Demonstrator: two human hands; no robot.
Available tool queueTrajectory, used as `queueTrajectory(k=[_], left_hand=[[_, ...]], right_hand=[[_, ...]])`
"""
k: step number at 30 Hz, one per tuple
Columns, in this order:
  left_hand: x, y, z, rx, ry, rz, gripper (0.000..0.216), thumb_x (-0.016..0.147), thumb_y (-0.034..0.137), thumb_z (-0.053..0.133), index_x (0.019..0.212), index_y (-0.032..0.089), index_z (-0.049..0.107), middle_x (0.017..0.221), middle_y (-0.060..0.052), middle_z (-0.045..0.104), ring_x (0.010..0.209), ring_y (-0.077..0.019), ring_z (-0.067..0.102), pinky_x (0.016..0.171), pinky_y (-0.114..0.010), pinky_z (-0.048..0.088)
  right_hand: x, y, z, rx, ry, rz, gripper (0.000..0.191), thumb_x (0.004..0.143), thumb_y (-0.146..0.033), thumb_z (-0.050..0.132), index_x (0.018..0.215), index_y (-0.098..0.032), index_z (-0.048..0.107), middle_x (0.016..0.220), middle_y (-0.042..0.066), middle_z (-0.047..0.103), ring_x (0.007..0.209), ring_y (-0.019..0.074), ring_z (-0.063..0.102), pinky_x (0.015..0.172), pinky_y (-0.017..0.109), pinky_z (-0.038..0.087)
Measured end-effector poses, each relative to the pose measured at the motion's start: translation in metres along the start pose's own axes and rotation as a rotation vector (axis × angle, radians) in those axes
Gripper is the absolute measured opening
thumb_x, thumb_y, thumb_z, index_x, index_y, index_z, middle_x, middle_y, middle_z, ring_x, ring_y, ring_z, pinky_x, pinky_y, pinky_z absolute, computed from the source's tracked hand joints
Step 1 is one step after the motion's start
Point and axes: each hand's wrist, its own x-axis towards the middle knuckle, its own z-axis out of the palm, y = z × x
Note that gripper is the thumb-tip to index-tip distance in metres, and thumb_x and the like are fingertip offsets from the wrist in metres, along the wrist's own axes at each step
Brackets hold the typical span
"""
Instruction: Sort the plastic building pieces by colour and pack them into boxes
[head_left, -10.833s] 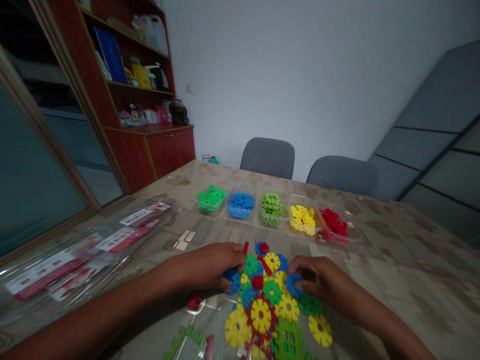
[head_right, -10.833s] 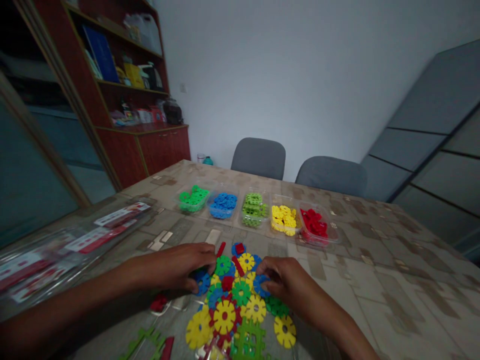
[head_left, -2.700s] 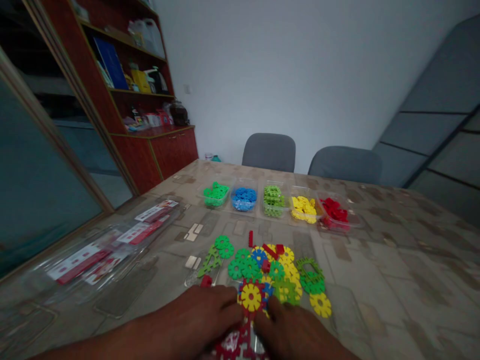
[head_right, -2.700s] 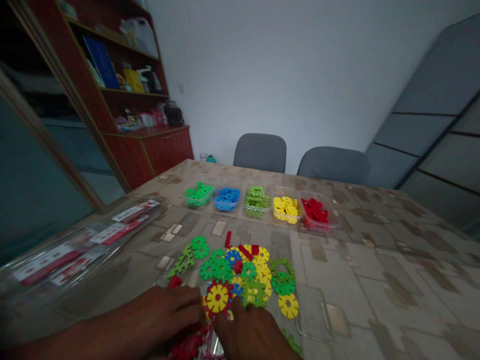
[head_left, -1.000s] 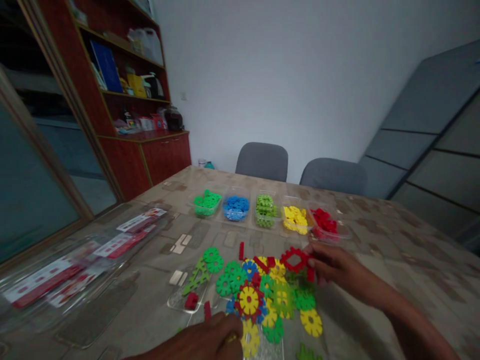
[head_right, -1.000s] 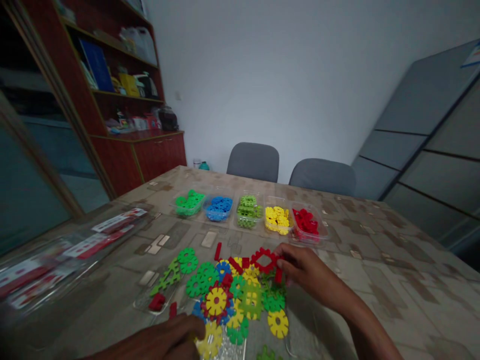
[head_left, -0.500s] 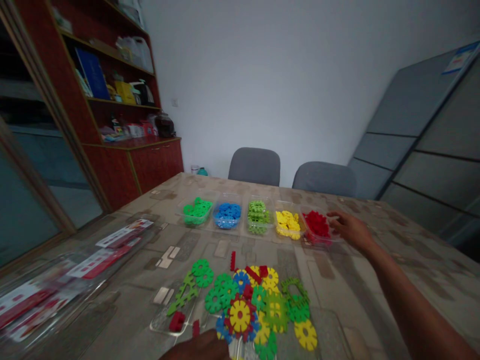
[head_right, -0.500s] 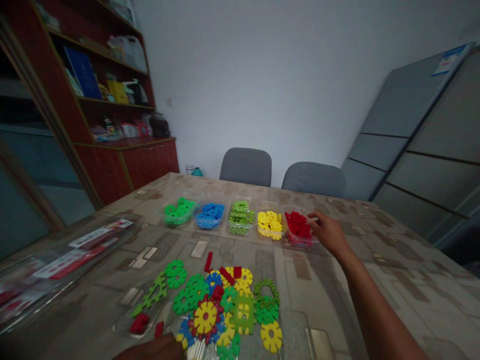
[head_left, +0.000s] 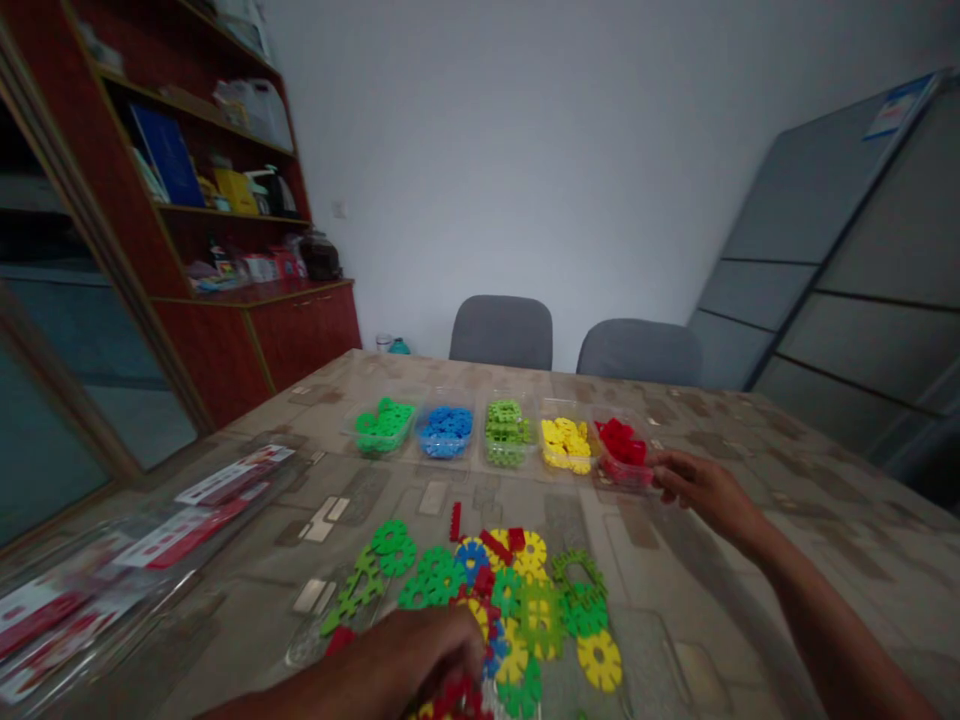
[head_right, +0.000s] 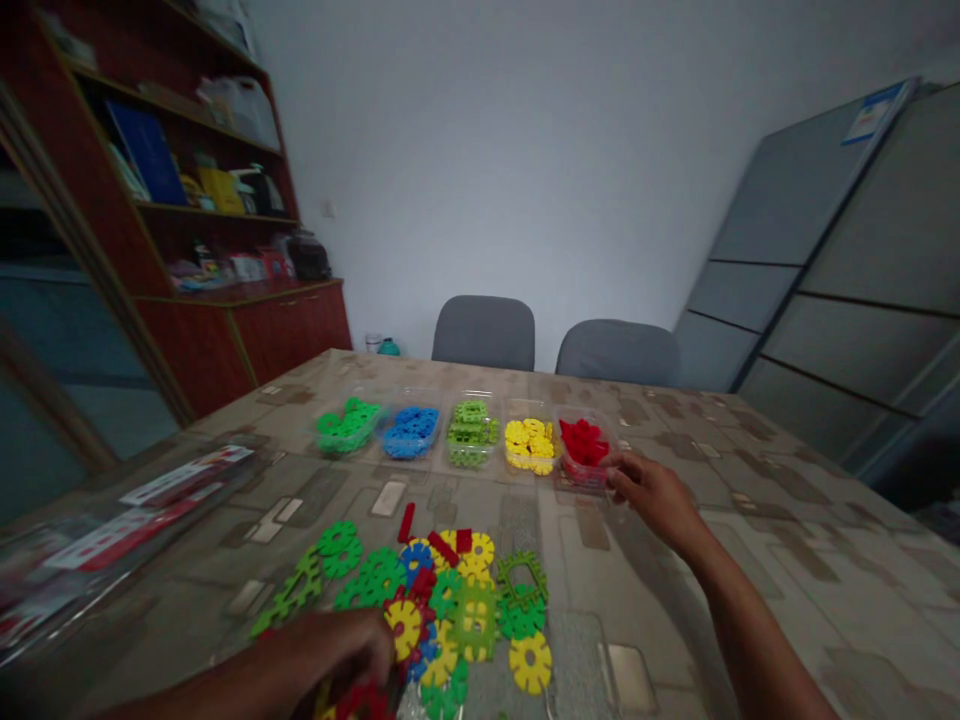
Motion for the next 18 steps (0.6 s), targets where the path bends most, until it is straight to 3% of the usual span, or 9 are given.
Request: queueTrajectory(k=[3,7,10,13,15,18], left_hand=[[0.039,0.021,-0.020,-0.155,0.049,-0.021,0.036,0.067,0.018,0.076,0.092,0.021,0.050,0.079,0.004,0.054,0.071,-0.0137,0.050,0.057,-0.021,0.035],[0.129,0.050,-0.039,-0.372,0.186,0.141,0.044,0.060,0.008,0.078,0.092,0.018,0.050,0.074,0.006,0.051,0.065,-0.0109,0.050,0.053,-0.018,0.038],[0.206,0.069,-0.044,-0.427,0.251,0.159,0.047,0.064,0.009,0.080,0.098,0.019,0.048,0.079,0.006,0.052,0.055,-0.0074,0.051,0.049,-0.018,0.042],[0.269,0.078,-0.045,-0.443,0.323,0.138,0.046,0.072,0.019,0.082,0.108,0.017,0.052,0.086,0.003,0.056,0.059,-0.0091,0.055,0.054,-0.022,0.048],[0.295,0.077,-0.044,-0.445,0.311,0.102,0.031,0.089,0.028,0.069,0.114,0.015,0.056,0.099,-0.004,0.061,0.074,-0.0151,0.062,0.064,-0.030,0.055],[0.308,0.065,-0.043,-0.449,0.264,0.061,0.029,0.096,0.031,0.058,0.121,0.015,0.058,0.117,-0.009,0.060,0.096,-0.0224,0.063,0.080,-0.041,0.056]], right_hand=[[0.001,-0.001,-0.001,0.038,0.000,-0.005,0.035,0.073,-0.049,0.055,0.086,-0.019,0.068,0.063,0.001,0.067,0.055,0.0192,0.062,0.050,0.028,0.044],[0.000,-0.006,-0.006,0.063,0.023,-0.008,0.035,0.073,-0.049,0.054,0.085,-0.019,0.068,0.063,0.001,0.067,0.055,0.0188,0.062,0.051,0.028,0.044],[-0.001,-0.006,-0.010,0.067,0.045,-0.004,0.038,0.073,-0.049,0.053,0.089,-0.018,0.068,0.066,0.003,0.068,0.055,0.0188,0.063,0.051,0.028,0.045],[-0.002,-0.006,-0.012,0.053,0.060,-0.011,0.039,0.074,-0.049,0.051,0.090,-0.017,0.068,0.066,0.003,0.069,0.056,0.0189,0.064,0.052,0.028,0.045],[-0.002,-0.005,-0.014,0.035,0.068,-0.020,0.040,0.074,-0.048,0.050,0.090,-0.017,0.069,0.067,0.004,0.069,0.056,0.0190,0.064,0.052,0.029,0.047],[-0.002,-0.002,-0.014,-0.001,0.072,-0.033,0.040,0.076,-0.048,0.048,0.091,-0.017,0.069,0.068,0.004,0.070,0.056,0.0193,0.065,0.052,0.029,0.048]])
